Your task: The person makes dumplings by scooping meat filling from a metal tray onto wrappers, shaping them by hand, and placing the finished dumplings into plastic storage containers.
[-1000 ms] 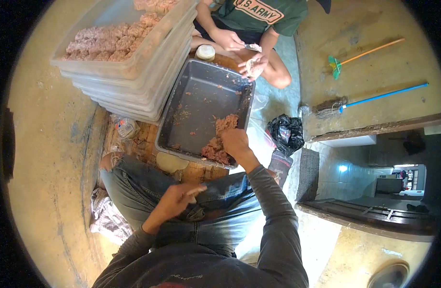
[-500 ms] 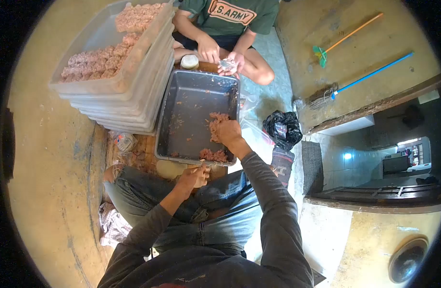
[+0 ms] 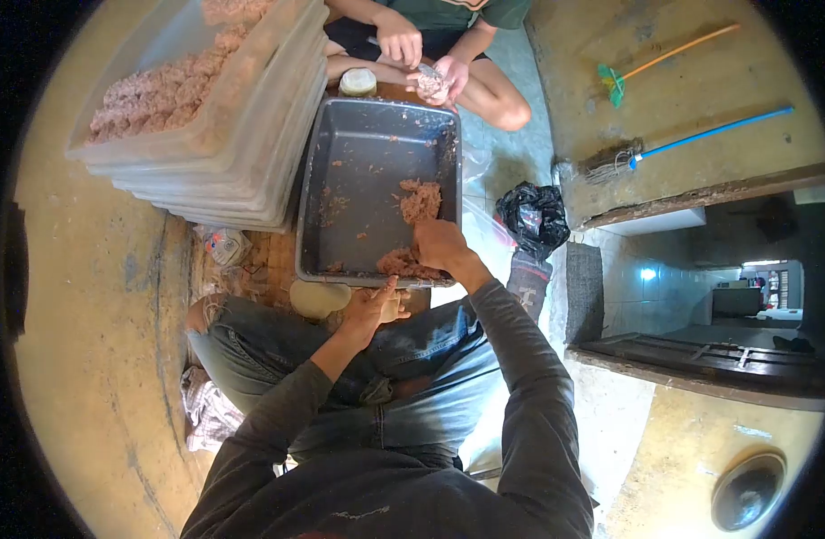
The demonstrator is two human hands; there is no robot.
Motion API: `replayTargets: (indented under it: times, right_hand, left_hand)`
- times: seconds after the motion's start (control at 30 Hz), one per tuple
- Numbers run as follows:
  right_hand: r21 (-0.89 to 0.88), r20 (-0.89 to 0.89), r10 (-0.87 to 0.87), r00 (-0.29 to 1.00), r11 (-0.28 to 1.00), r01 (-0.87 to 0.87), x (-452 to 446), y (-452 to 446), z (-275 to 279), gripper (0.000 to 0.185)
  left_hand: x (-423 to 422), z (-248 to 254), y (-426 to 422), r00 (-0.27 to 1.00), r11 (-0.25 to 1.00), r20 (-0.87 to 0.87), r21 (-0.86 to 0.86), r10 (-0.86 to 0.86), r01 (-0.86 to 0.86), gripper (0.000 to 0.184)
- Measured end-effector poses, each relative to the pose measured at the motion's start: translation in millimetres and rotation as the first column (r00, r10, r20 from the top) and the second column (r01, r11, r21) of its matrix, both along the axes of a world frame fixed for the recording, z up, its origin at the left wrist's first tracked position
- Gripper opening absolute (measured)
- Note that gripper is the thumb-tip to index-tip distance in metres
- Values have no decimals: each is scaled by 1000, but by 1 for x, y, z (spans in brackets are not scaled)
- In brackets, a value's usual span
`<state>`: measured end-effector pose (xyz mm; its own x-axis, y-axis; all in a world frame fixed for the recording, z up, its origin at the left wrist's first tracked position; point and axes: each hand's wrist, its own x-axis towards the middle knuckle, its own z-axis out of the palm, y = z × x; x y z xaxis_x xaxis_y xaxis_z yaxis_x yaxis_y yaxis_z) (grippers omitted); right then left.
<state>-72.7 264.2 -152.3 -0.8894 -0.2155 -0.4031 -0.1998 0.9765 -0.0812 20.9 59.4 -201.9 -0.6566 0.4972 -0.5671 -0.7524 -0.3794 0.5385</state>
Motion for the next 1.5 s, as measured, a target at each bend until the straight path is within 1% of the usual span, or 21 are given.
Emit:
replayTargets:
  times: [0.17, 0.27, 0.33, 0.4, 0.43, 0.5, 0.57, 0.63, 0.67, 0.73, 0.83, 0.93, 1.0, 1.13, 1.2, 1.27, 1.33, 1.37, 1.4, 1.47, 1.5]
  right_hand:
    - [-352, 3, 65, 998, 934, -60, 8, -13, -6, 17]
    - [-474, 113, 58, 992, 880, 2, -2, -30, -2, 18]
    - [-542, 38, 89, 995, 839, -55, -6, -33, -1, 16]
    - [-637, 292, 49, 955, 755, 156, -13, -31, 9, 25]
    - [-638, 288, 57, 956, 756, 147, -12, -28, 15, 25]
    - [-698, 375, -44, 926, 644, 313, -9, -23, 39, 22]
    - [-748, 359, -92, 929, 567, 345, -2, -18, 57, 19]
    - [-814, 290, -150, 945, 481, 327, 9, -17, 73, 13]
    - [-817, 289, -149, 946, 477, 325, 17, -20, 82, 13]
    - [-827, 134, -276, 952, 499, 261, 33, -25, 97, 15]
    - [-752, 49, -374, 926, 596, 280, 44, -15, 87, 16]
    - [-715, -2, -390, 921, 644, 271, 52, 0, 78, 16]
    - [-846, 167, -452, 876, 390, 362, 65, 1, 83, 17]
    - [-841, 96, -435, 896, 446, 306, 75, 3, 99, 15]
    - [-904, 160, -438, 885, 295, 310, 78, 2, 95, 17]
    - [-893, 150, -436, 887, 325, 311, 80, -10, 115, 21]
    - [-897, 158, -444, 882, 308, 316, 78, -9, 106, 22]
    - [-920, 157, -444, 882, 260, 294, 78, -13, 100, 20]
    - [-925, 238, -461, 855, 162, 345, 78, -21, 94, 17]
    - [-870, 435, -453, 778, 9, 492, 82, -36, 85, 21]
    - [-864, 449, -443, 776, 7, 503, 86, -43, 79, 21]
  left_hand:
    - [-3, 13, -5, 999, 997, -14, -67, -49, 48, 43]
    - [-1, 10, -8, 997, 999, -71, -38, -34, 31, 47]
    - [-6, 14, -13, 990, 990, -49, 38, -135, 137, 46]
    - [-7, 25, -28, 967, 975, -133, 23, -215, 220, 43]
    - [-4, 31, -38, 933, 952, -204, 6, -298, 305, 40]
    - [5, 49, -65, 936, 958, -252, 85, -245, 273, 41]
    - [7, 66, -82, 934, 952, -291, 162, -207, 261, 42]
    - [13, 79, -92, 987, 998, -153, 21, 56, -53, 45]
    - [12, 88, -92, 986, 998, -155, 16, 55, -53, 45]
    - [-5, 104, -84, 893, 914, -201, 37, 403, -404, 46]
    - [-28, 94, -71, 841, 862, -207, 23, 500, -507, 46]
    - [-42, 102, -57, 865, 874, -140, 6, 482, -486, 46]
    - [-47, 98, -53, 876, 890, -177, 9, 449, -455, 46]
    - [-78, 90, -41, 894, 951, -364, -64, 260, -303, 47]
    - [-88, 78, -24, 913, 975, -351, 0, 207, -221, 50]
    - [-98, 63, -29, 929, 995, -356, 59, 97, -82, 53]
    - [-97, 51, -12, 977, 812, -199, 581, 81, 51, 57]
    - [-97, 54, -5, 973, 601, -217, 788, 75, 129, 61]
    - [-92, 74, 0, 974, 600, -218, 787, 54, 143, 61]
    - [-73, 108, -3, 961, 895, -201, 439, 188, -84, 64]
    - [-67, 111, -4, 948, 898, -255, 437, 188, -61, 61]
